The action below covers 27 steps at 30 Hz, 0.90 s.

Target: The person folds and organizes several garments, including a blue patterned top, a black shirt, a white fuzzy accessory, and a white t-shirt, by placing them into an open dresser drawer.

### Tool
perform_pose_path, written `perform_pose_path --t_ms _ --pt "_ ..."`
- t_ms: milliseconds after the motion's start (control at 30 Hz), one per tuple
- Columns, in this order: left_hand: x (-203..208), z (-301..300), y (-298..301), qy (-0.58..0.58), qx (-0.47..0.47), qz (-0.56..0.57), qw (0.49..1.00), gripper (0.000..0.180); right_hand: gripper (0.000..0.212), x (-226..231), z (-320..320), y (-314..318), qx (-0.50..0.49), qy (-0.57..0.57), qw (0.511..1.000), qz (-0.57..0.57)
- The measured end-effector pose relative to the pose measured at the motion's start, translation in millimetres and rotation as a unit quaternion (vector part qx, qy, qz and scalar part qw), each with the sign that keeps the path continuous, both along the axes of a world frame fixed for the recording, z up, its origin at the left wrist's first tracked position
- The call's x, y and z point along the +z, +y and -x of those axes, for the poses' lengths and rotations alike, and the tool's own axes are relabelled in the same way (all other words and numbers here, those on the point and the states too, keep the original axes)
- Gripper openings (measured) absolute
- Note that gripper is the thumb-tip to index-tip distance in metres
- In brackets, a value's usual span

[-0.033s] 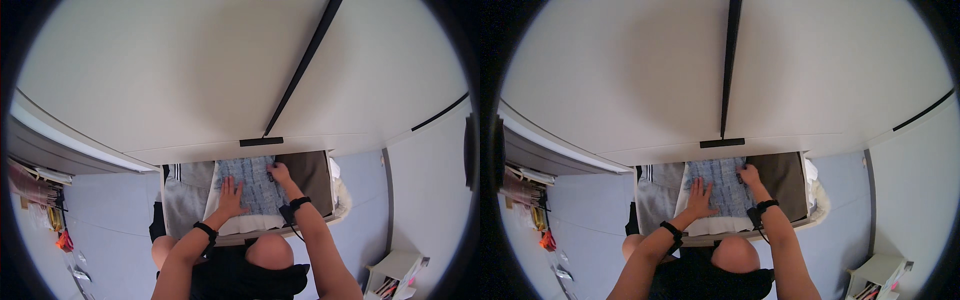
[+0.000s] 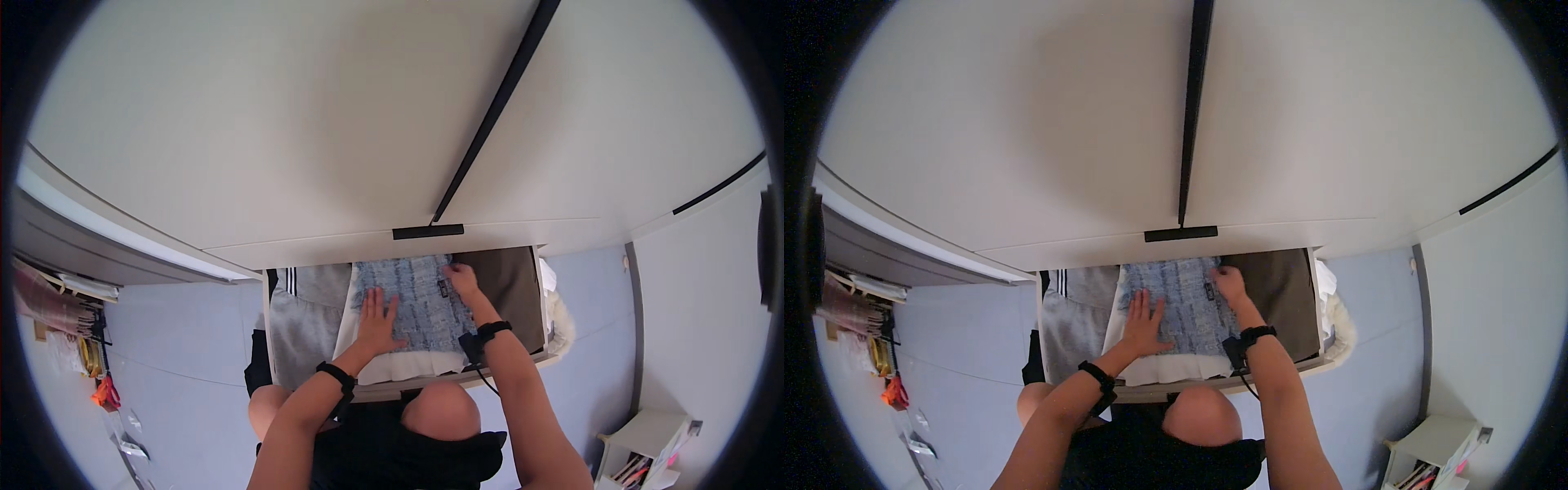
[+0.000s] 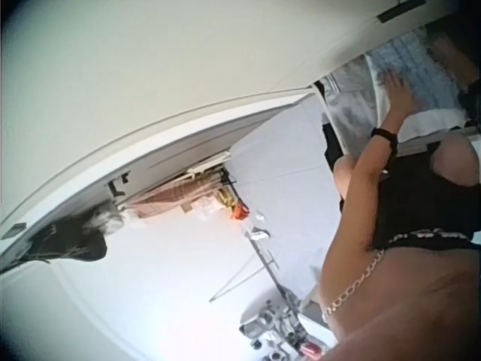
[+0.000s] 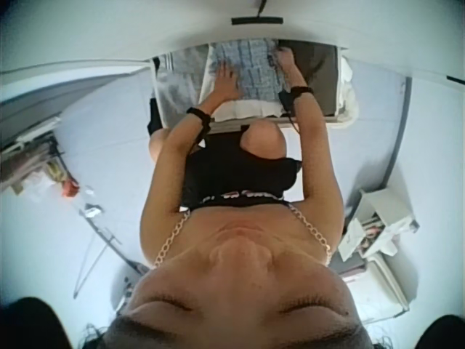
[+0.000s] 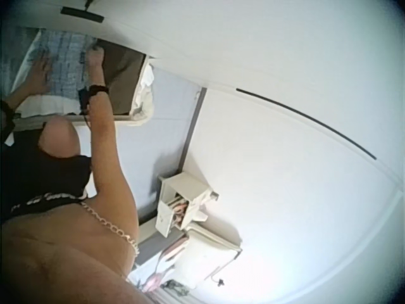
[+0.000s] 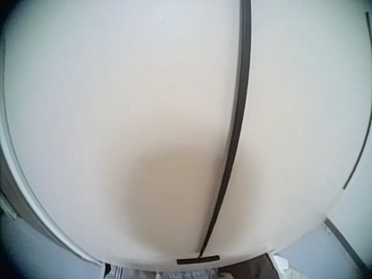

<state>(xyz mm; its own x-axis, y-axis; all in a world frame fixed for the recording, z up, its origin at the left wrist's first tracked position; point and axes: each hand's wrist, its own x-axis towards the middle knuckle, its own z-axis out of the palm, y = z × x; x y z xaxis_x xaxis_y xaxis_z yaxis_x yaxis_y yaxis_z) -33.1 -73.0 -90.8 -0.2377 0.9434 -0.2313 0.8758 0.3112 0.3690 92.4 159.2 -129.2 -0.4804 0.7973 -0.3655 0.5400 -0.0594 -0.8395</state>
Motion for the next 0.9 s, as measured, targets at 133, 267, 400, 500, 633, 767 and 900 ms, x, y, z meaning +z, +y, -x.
perform_pose_path --t_ms 133,267,400,500,633,767,900 --pt "3.3 4.7 1.4 0.002 -0.021 0.022 1.0 0.109 0.021 14.5 -9.0 2.0 0.183 -0.169 0.942 -0.223" --pt "0.0 8.3 2.4 -0.001 -0.029 -0.011 1.0 0.108 0.027 44.0 14.6 -27.4 0.202 -0.268 0.856 -0.394" --pt "-6.4 12.6 -2.0 0.006 -0.029 -0.019 0.999 0.108 0.044 72.7 39.5 -77.8 0.33 -0.161 0.81 -0.456" --pt "-3.1 11.3 3.0 0.02 -0.045 0.009 0.999 0.108 0.049 64.0 41.8 -79.0 0.349 -0.181 0.807 -0.44" --pt "18.4 16.0 -4.3 0.036 -0.063 0.048 0.996 0.108 0.055 61.0 43.1 -55.9 0.256 -0.321 0.856 -0.315" --pt "19.2 19.6 -20.4 0.065 -0.074 0.059 0.993 0.108 0.061 33.3 52.2 -44.4 0.213 -0.364 0.854 -0.304" --pt "14.9 21.5 -23.6 0.056 -0.108 0.082 0.989 0.103 0.063 46.4 49.0 -34.4 0.258 -0.357 0.856 -0.271"
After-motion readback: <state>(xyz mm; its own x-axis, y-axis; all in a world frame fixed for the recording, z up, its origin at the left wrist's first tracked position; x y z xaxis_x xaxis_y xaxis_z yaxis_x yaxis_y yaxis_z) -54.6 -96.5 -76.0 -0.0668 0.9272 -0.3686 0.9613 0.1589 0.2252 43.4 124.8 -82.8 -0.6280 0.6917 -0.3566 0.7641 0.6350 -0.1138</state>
